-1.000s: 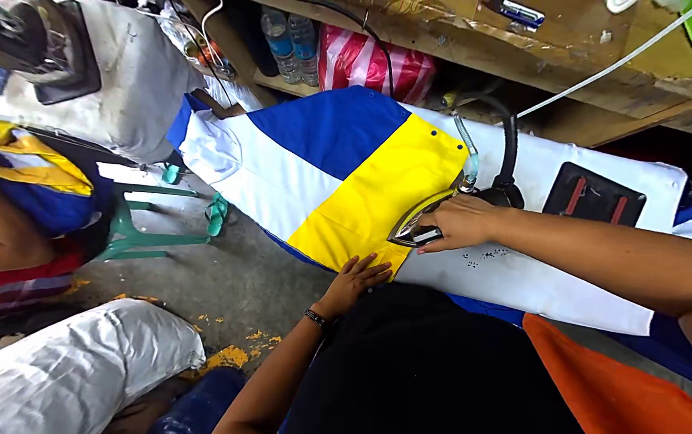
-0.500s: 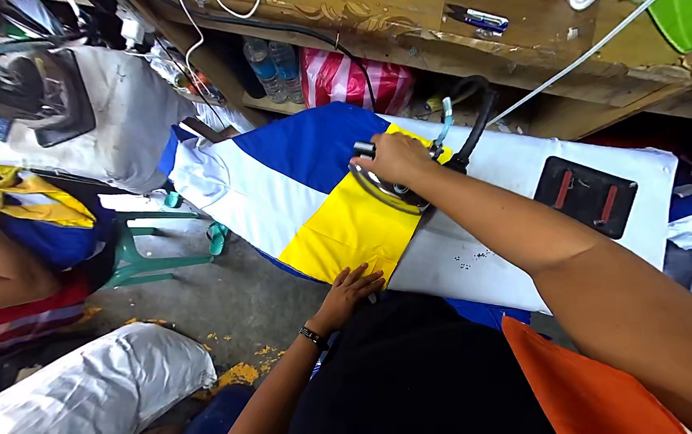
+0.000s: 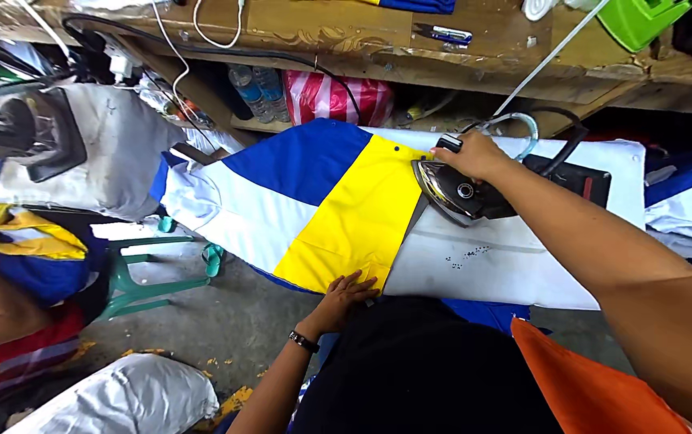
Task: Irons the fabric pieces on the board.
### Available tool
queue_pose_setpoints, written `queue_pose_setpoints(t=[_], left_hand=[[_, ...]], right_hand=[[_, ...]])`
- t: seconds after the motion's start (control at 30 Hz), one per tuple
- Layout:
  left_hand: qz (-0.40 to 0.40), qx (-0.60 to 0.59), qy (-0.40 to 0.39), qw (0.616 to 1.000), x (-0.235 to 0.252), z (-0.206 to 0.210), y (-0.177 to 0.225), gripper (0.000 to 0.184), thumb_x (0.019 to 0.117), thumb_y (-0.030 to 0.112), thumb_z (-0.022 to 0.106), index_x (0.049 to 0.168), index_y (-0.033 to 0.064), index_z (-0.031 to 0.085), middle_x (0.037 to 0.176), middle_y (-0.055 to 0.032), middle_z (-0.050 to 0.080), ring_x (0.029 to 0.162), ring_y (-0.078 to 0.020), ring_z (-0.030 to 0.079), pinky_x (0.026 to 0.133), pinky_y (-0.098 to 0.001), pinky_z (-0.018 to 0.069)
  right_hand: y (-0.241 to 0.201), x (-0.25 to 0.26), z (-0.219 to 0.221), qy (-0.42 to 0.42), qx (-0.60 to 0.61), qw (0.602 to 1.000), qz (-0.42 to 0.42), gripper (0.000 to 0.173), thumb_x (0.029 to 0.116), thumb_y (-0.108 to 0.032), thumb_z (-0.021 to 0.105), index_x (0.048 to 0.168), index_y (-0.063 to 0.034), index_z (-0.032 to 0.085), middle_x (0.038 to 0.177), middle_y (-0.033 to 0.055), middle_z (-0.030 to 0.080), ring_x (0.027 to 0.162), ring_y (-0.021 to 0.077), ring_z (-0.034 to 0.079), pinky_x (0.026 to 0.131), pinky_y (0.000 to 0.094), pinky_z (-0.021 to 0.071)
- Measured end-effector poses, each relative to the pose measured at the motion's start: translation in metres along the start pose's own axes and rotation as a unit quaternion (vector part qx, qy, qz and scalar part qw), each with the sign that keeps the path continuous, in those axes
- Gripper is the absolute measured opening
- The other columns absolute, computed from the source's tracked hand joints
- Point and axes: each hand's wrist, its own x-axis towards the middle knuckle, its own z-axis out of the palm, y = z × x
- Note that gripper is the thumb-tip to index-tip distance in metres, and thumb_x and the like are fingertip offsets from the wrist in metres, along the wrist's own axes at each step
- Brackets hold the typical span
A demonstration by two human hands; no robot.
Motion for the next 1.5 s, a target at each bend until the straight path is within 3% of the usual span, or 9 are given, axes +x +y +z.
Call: queue_pose_setpoints(t=[0.37, 0.5, 0.7, 0.83, 1.03, 1.23, 1.3, 1.37, 1.5], left_hand=[[-0.107, -0.083, 0.193, 0.972, 0.029, -0.069, 0.029, 0.031, 0.1066, 0.018, 0.053, 0.129, 0.0029, 0.068, 0.126, -0.0143, 0.070, 0.117, -0.0268, 0.068, 0.107, -0.0491, 0.0508], [-0.164, -0.101, 0.373, 0.907, 0.010, -0.093, 0.008, 0.030, 0.1073, 0.016, 0.051, 0.128, 0.0010, 0.065, 0.121, -0.0188, 0.069, 0.105, -0.0321, 0.068, 0.092, -0.0519, 0.0546], [-0.288, -0.197, 0.603, 0.718, -0.063, -0.150, -0.078, 0.041, 0.1094, 0.018, 0.041, 0.138, -0.0100, 0.053, 0.135, -0.0304, 0.059, 0.123, -0.0377, 0.060, 0.106, -0.0502, 0.0467], [-0.331, -0.243, 0.670, 0.619, -0.103, -0.195, -0.128, 0.045, 0.1106, 0.022, 0.041, 0.141, -0.0093, 0.049, 0.140, -0.0300, 0.055, 0.129, -0.0368, 0.055, 0.109, -0.0490, 0.0430], [-0.364, -0.323, 0.648, 0.586, -0.128, -0.253, -0.189, 0.051, 0.1114, 0.031, 0.039, 0.146, -0.0067, 0.045, 0.146, -0.0284, 0.050, 0.130, -0.0375, 0.052, 0.107, -0.0537, 0.0410], [-0.351, -0.416, 0.610, 0.575, -0.130, -0.283, -0.238, 0.058, 0.1094, 0.040, 0.045, 0.153, 0.0025, 0.040, 0.157, -0.0222, 0.042, 0.143, -0.0356, 0.043, 0.112, -0.0564, 0.0374], [-0.350, -0.433, 0.585, 0.590, -0.132, -0.290, -0.250, 0.061, 0.1079, 0.045, 0.047, 0.154, 0.0056, 0.040, 0.158, -0.0202, 0.042, 0.146, -0.0345, 0.041, 0.114, -0.0573, 0.0355], [-0.343, -0.442, 0.559, 0.612, -0.133, -0.298, -0.258, 0.063, 0.1075, 0.046, 0.047, 0.153, 0.0041, 0.041, 0.156, -0.0209, 0.044, 0.144, -0.0341, 0.042, 0.114, -0.0557, 0.0361], [-0.324, -0.439, 0.523, 0.655, -0.127, -0.305, -0.270, 0.059, 0.1083, 0.044, 0.046, 0.147, 0.0007, 0.048, 0.145, -0.0233, 0.053, 0.132, -0.0321, 0.052, 0.108, -0.0504, 0.0422]], right_hand=[[0.088, -0.034, 0.009, 0.131, 0.050, 0.988, 0.063, 0.077, 0.0948, -0.067, 0.060, 0.110, 0.0083, 0.064, 0.088, 0.0334, 0.064, 0.078, 0.0514, 0.064, 0.073, 0.0734, 0.0473], [0.083, -0.058, 0.037, 0.311, -0.069, 0.945, -0.077, 0.071, 0.0943, -0.060, 0.054, 0.132, 0.0001, 0.060, 0.132, 0.0381, 0.053, 0.124, 0.0579, 0.051, 0.101, 0.0703, 0.0402], [0.029, -0.096, 0.140, 0.019, 0.158, 0.987, -0.014, 0.044, 0.1081, -0.030, 0.050, 0.124, 0.0096, 0.059, 0.099, 0.0273, 0.066, 0.087, 0.0385, 0.064, 0.082, 0.0590, 0.0500], [0.009, -0.078, 0.195, 0.011, 0.263, 0.957, 0.119, 0.048, 0.1113, -0.038, 0.042, 0.119, 0.0051, 0.062, 0.082, 0.0139, 0.058, 0.065, 0.0226, 0.052, 0.065, 0.0448, 0.0468], [-0.014, -0.066, 0.200, 0.058, 0.377, 0.901, 0.204, 0.042, 0.1121, -0.038, 0.042, 0.092, -0.0045, 0.057, 0.060, -0.0037, 0.037, 0.044, 0.0066, 0.031, 0.044, 0.0248, 0.0300], [0.018, -0.105, 0.197, 0.088, 0.501, 0.842, 0.182, 0.026, 0.1122, -0.031, 0.041, 0.094, -0.0174, 0.053, 0.052, -0.0122, 0.038, 0.038, -0.0012, 0.032, 0.038, 0.0162, 0.0297], [0.041, -0.133, 0.196, 0.184, 0.299, 0.906, 0.237, 0.027, 0.1091, -0.032, 0.050, 0.097, -0.0100, 0.059, 0.062, 0.0024, 0.048, 0.049, 0.0109, 0.044, 0.046, 0.0277, 0.0400], [0.051, -0.162, 0.198, 0.216, 0.138, 0.919, 0.300, 0.045, 0.1065, -0.030, 0.055, 0.125, 0.0104, 0.062, 0.115, 0.0394, 0.062, 0.103, 0.0512, 0.064, 0.088, 0.0651, 0.0498], [-0.009, -0.179, 0.238, 0.253, 0.033, 0.914, 0.317, 0.069, 0.1039, -0.048, 0.051, 0.138, 0.0127, 0.053, 0.144, 0.0465, 0.041, 0.133, 0.0645, 0.042, 0.106, 0.0733, 0.0372]])
